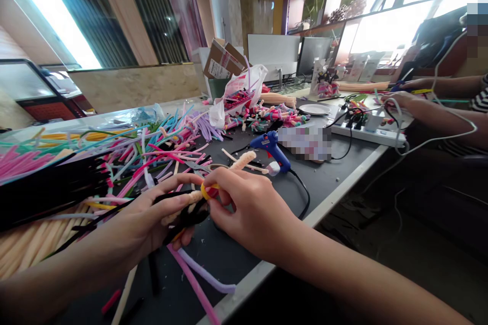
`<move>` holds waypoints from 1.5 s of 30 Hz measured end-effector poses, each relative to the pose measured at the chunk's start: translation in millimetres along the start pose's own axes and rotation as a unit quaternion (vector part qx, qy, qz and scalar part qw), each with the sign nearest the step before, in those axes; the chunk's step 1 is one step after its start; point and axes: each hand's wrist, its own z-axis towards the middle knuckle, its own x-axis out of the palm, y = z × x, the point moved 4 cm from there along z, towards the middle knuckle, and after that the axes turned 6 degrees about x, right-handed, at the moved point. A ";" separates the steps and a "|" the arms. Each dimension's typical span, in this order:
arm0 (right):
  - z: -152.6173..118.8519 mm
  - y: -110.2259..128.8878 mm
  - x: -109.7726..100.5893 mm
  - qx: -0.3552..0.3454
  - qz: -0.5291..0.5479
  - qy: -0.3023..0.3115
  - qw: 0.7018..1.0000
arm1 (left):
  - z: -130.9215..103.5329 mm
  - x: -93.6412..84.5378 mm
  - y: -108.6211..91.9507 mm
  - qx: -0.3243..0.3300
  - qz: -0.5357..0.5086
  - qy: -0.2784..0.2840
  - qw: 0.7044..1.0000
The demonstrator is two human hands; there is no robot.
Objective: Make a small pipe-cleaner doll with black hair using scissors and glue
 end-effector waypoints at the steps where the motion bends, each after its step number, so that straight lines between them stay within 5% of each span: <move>1: 0.2 0.0 -0.1 0.000 0.000 0.001 1.000 | 0.2 0.1 -0.1 0.000 -0.001 0.001 1.000; 45: 4.7 -4.5 -0.9 0.024 0.018 0.040 0.999 | -0.2 2.2 -0.1 -0.013 -0.009 0.001 1.000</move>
